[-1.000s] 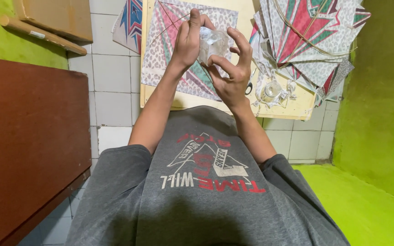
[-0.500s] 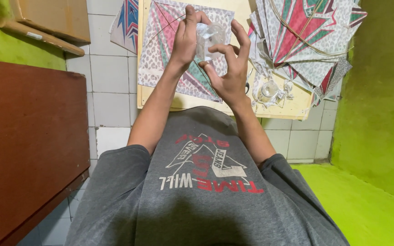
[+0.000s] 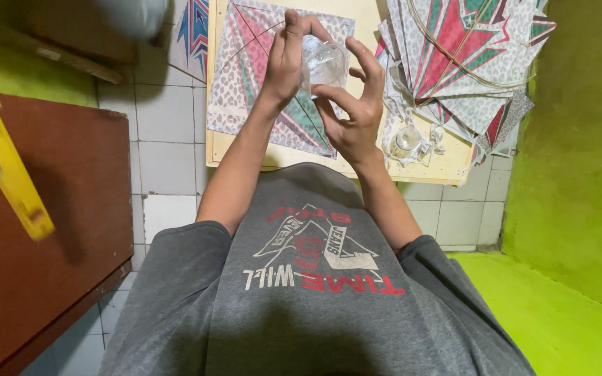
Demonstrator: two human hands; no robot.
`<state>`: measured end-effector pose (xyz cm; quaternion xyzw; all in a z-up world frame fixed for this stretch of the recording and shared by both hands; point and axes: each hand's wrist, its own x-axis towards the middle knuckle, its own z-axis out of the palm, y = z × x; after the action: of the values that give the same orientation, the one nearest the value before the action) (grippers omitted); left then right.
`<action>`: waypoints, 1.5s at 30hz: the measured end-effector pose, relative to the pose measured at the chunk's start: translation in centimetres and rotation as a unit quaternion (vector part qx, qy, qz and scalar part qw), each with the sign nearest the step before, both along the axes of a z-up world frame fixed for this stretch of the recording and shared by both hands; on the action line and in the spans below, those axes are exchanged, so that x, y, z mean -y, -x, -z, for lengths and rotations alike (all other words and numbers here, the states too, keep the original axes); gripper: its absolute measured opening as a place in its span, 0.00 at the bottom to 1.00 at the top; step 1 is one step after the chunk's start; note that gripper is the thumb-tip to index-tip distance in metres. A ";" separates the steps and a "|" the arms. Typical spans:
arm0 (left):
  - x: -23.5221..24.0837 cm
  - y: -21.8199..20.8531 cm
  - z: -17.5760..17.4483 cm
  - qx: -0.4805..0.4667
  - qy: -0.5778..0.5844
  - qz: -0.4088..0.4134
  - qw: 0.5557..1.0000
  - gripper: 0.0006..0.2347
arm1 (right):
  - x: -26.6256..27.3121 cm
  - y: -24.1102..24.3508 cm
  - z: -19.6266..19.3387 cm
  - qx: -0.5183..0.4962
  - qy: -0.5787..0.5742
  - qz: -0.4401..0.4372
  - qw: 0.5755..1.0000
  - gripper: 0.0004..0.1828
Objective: Assembling traditional kites by applying glue to the paper edges and folding them over a bamboo frame.
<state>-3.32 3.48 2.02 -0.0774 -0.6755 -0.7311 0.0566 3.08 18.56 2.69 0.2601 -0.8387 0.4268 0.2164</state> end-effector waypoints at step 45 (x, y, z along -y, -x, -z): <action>-0.2 -0.6 -2.4 -0.095 0.041 0.021 0.994 0.39 | -0.9 -0.2 -0.2 -0.130 -0.004 0.012 0.991 0.04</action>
<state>-2.75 3.64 4.40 -0.1628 -0.6948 -0.6932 0.1016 3.28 19.42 2.87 0.3041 -0.8083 0.3836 0.3272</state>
